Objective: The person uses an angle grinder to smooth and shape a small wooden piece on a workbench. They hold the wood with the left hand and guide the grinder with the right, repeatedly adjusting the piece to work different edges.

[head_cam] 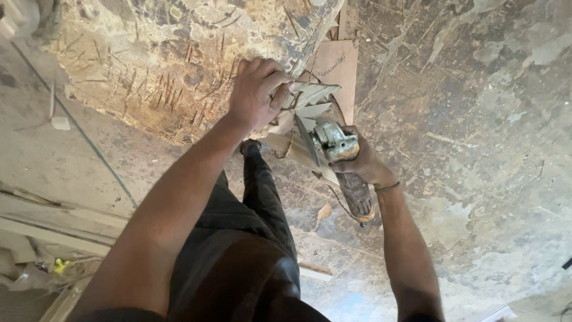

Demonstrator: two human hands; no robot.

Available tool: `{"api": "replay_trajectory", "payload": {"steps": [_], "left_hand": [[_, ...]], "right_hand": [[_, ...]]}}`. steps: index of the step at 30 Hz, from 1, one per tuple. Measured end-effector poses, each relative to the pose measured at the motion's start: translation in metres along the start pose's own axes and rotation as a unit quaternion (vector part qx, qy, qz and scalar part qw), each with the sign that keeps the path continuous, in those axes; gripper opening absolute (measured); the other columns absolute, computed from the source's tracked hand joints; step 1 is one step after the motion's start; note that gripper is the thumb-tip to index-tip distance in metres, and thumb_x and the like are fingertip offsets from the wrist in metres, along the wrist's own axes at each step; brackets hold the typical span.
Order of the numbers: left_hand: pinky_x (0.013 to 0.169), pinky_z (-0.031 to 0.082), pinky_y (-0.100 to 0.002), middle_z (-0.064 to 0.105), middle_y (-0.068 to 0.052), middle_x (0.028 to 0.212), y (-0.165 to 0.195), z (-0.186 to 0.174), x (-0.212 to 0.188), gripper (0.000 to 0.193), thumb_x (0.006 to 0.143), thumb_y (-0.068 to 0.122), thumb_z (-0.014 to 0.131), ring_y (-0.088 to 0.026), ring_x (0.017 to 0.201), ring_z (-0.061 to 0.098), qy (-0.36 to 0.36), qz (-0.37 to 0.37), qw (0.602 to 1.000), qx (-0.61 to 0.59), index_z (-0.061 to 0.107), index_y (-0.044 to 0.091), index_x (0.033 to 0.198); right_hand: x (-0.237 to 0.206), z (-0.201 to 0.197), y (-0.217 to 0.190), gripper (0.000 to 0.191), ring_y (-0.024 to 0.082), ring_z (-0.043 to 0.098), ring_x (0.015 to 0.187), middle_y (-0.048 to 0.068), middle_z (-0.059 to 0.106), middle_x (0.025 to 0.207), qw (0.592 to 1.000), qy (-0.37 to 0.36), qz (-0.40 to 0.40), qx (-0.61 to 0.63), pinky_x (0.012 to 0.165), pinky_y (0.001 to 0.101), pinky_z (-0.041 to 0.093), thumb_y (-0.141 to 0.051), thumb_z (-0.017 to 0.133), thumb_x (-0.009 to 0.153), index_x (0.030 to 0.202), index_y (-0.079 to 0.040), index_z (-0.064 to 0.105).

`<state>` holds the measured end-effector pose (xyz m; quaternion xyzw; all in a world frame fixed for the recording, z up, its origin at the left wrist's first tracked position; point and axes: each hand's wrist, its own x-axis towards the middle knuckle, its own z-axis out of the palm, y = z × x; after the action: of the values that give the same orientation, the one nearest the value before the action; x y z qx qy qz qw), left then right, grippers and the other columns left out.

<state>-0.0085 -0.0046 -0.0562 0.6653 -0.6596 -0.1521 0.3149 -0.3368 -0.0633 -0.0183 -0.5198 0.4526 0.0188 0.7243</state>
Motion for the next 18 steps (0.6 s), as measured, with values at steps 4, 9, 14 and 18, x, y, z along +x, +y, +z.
{"api": "replay_trajectory", "payload": {"steps": [4, 9, 14, 18], "left_hand": [[0.086, 0.041, -0.038, 0.062, 0.001, 0.105, -0.002, 0.002, 0.001, 0.017, 0.091, 0.015, 0.079, -0.018, 0.099, 0.057, 0.027, 0.014, 1.000, -0.005, 0.069, 0.017, 0.105], [0.084, 0.041, -0.037, 0.060, 0.001, 0.102, -0.007, 0.009, 0.004, 0.014, 0.092, 0.017, 0.077, -0.016, 0.096, 0.055, 0.049, 0.026, 0.998, 0.010, 0.067, 0.018, 0.101], [0.085, 0.042, -0.037, 0.060, 0.001, 0.103, -0.008, 0.012, 0.002, 0.014, 0.091, 0.013, 0.076, -0.017, 0.097, 0.055, 0.038, 0.015, 0.999, 0.029, 0.067, 0.017, 0.101], [0.085, 0.042, -0.038, 0.060, 0.000, 0.103, -0.008, 0.008, 0.003, 0.014, 0.091, 0.013, 0.076, -0.017, 0.097, 0.056, 0.030, 0.015, 0.999, 0.020, 0.067, 0.016, 0.101]], "right_hand": [[0.012, -0.005, -0.011, 0.091, 0.018, 0.060, 0.114, 0.004, 0.065, 0.120, 0.999, -0.022, -0.018, -0.020, 0.104, 0.0301, 0.048, -0.004, 0.092, 0.056, 0.138, -0.006, 0.051], [0.027, -0.015, -0.019, 0.092, 0.021, 0.060, 0.115, 0.005, 0.065, 0.118, 0.998, -0.052, -0.005, -0.026, 0.105, 0.0336, 0.049, -0.005, 0.092, 0.055, 0.138, -0.006, 0.050], [0.031, -0.021, -0.022, 0.091, 0.020, 0.060, 0.115, 0.005, 0.066, 0.119, 0.996, -0.060, -0.013, -0.059, 0.107, 0.0332, 0.049, -0.004, 0.091, 0.055, 0.136, -0.007, 0.051], [0.033, -0.021, -0.022, 0.091, 0.019, 0.061, 0.114, 0.004, 0.066, 0.118, 0.997, -0.060, 0.002, -0.048, 0.107, 0.0319, 0.049, -0.003, 0.090, 0.055, 0.136, -0.007, 0.050]]}}
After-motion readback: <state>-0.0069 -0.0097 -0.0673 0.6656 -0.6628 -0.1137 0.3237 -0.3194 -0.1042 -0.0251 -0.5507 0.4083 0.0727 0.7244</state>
